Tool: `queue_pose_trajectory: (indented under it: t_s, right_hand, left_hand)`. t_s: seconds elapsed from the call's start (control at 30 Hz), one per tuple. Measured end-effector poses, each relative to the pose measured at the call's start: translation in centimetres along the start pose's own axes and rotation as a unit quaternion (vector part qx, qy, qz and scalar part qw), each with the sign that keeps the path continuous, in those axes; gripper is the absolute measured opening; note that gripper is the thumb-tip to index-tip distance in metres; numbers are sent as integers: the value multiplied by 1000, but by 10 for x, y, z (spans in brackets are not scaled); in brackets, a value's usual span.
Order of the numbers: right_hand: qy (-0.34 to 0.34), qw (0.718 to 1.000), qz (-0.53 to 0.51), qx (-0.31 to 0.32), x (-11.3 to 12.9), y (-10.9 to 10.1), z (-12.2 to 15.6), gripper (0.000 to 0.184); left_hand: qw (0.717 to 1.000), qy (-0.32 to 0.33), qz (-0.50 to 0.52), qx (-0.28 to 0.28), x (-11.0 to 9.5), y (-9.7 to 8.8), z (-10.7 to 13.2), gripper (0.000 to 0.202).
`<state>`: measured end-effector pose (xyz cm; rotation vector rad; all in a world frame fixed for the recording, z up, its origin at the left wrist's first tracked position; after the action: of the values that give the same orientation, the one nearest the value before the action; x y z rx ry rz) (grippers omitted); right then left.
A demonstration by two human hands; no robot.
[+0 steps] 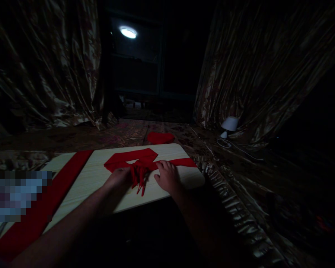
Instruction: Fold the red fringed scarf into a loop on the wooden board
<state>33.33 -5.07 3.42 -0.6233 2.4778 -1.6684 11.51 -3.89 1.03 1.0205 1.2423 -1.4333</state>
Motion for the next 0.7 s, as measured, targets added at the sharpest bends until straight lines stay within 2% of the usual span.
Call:
queue_pose_trajectory:
  t_s: [0.1,0.2,0.33,0.43,0.57,0.7]
  right_hand:
    - [15,999,45,-19,-16,-3,-14,51]
    - [54,996,61,42,-50,4,-23,30]
    - [96,992,56,67,-106,2,-13,34]
    - [122,987,73,76,-142,-5,3,25]
    - [144,981,97,86,-165,-16,13,19]
    - [209,960,139,126,-173,-25,11,25]
  left_hand:
    - [998,-25,51,-6,-2,-4,-3,31]
    - [997,-36,71,-7,-1,-7,-7,29]
    - [994,-45,99,-1,7,-8,-12,31]
    - [992,-50,119,8,11,-5,-15,30]
    - [989,-47,140,15,8,-1,-12,29]
    - [995,-40,88,10,1,-5,-6,30]
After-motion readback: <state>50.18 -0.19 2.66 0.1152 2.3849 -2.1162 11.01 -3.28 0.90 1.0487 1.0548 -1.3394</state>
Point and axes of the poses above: each hand's wrist, its own z-axis away from the middle knuckle, its own y-axis out of the palm, x = y × z, the point moved 7 cm from there along -z, towards the middle knuckle, and after that the axes turned 2 degrees about x, right-handed, at the moved point
